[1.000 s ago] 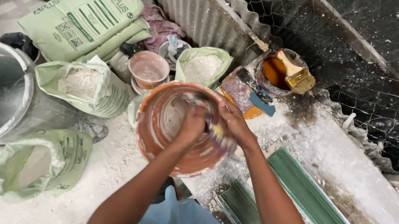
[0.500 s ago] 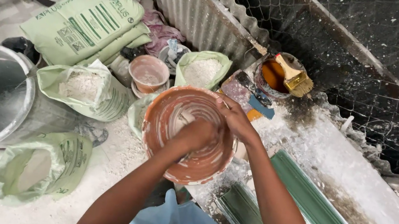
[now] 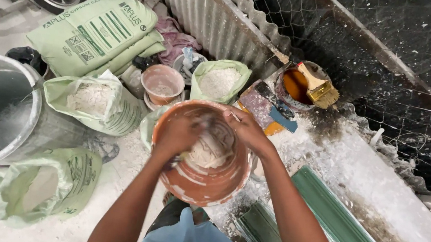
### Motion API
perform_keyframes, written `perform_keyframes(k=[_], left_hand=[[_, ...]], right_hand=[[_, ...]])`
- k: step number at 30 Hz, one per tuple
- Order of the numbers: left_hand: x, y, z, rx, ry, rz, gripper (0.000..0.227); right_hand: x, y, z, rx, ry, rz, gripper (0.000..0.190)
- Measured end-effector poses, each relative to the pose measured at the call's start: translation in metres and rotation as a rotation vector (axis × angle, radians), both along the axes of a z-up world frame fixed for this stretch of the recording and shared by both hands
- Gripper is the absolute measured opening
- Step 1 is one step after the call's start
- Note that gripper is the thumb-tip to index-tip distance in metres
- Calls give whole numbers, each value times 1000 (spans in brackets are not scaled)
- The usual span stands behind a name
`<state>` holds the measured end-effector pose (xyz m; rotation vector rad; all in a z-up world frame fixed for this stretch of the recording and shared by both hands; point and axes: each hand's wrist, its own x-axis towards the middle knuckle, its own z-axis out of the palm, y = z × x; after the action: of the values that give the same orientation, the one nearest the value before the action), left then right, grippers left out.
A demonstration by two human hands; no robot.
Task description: Cleaning a bowl with a scraper and then applying a release agent with a brush to prepare it for casting.
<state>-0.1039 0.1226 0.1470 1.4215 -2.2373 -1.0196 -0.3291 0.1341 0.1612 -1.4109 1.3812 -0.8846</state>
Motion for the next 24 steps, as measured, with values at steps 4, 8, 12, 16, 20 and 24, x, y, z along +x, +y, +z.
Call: perform_keyframes(k=[4,8,12,16,20,24], left_hand=[[14,-14,-55,-114,-6,213,40],[-15,-19,-27,19,144,224,33],[19,1,-42,146,64,346,31],[13,-10,-54,140,116,361,42],[6,-14,30,-136,-122,55,36],[50,-32,0,-282,-645,29,32]], right_hand=[[15,9,26,38,-4,-41,38],[27,6,26,-12,-22,-50,35],[16,4,11,-14,28,-28,35],[31,4,14,9,43,-53,36],[38,9,14,-43,34,-56,30],[48,5,26,-38,35,-59,30]])
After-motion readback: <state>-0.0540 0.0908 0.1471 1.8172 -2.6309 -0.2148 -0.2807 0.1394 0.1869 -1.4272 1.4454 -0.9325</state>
